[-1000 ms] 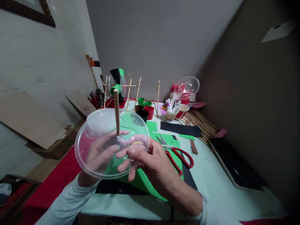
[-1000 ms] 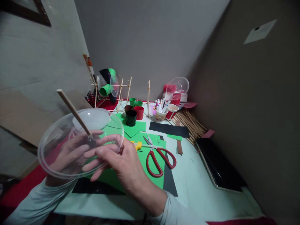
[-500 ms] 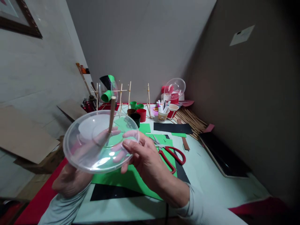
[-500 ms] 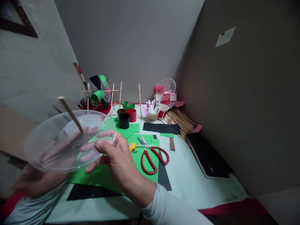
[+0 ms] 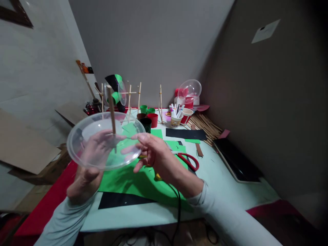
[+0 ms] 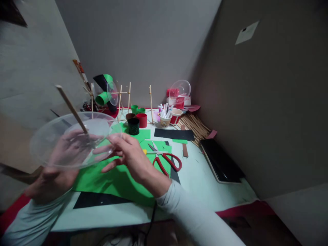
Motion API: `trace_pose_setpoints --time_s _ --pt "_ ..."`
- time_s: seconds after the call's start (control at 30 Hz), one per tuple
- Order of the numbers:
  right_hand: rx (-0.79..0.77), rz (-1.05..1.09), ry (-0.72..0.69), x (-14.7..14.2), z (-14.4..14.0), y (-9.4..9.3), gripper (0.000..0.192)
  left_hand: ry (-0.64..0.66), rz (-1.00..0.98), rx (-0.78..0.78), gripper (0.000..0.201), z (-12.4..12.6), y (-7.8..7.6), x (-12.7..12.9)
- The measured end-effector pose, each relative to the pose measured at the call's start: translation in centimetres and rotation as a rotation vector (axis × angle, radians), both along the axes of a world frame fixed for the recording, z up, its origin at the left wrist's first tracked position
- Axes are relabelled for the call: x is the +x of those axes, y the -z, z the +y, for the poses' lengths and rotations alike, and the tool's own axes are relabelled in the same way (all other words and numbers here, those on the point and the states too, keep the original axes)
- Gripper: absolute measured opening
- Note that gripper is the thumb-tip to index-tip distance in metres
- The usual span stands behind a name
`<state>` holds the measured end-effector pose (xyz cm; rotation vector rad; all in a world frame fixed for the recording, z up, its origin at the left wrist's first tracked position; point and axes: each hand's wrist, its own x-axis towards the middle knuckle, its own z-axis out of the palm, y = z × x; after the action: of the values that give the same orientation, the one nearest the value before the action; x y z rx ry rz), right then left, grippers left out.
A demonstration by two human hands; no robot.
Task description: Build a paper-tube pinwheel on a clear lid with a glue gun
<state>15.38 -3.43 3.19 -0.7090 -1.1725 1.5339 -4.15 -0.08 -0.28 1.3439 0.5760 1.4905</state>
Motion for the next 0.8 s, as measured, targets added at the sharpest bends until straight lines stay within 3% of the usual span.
trace_pose_setpoints --time_s 0.17,0.27,0.37,0.53,0.67,0.8 --pt "0.111 -0.499 0.29 6.3 0.3 -0.3 0.03 -0.132 -0.159 0.123 0.068 -0.7 -1.4 0.8" --pt "0.163 -0.935 0.418 9.8 -0.3 0.9 0.011 -0.23 -0.179 0.187 0.061 -0.9 -1.8 1.3" --pt "0.162 -1.302 0.484 11.5 -1.4 2.6 0.012 -0.304 -0.16 0.194 0.059 -0.7 -1.7 1.3" --pt "0.142 -1.598 0.435 10.9 -3.3 3.8 0.012 -0.362 -0.099 0.172 0.052 0.1 -0.9 0.6" --pt "0.183 -1.638 0.32 8.2 -3.7 2.9 0.017 -0.362 -0.147 0.245 0.054 0.4 -0.8 0.9" --pt "0.208 -1.645 0.251 4.8 -2.7 3.0 0.038 -0.306 -0.199 0.228 0.058 0.1 -1.2 1.5"
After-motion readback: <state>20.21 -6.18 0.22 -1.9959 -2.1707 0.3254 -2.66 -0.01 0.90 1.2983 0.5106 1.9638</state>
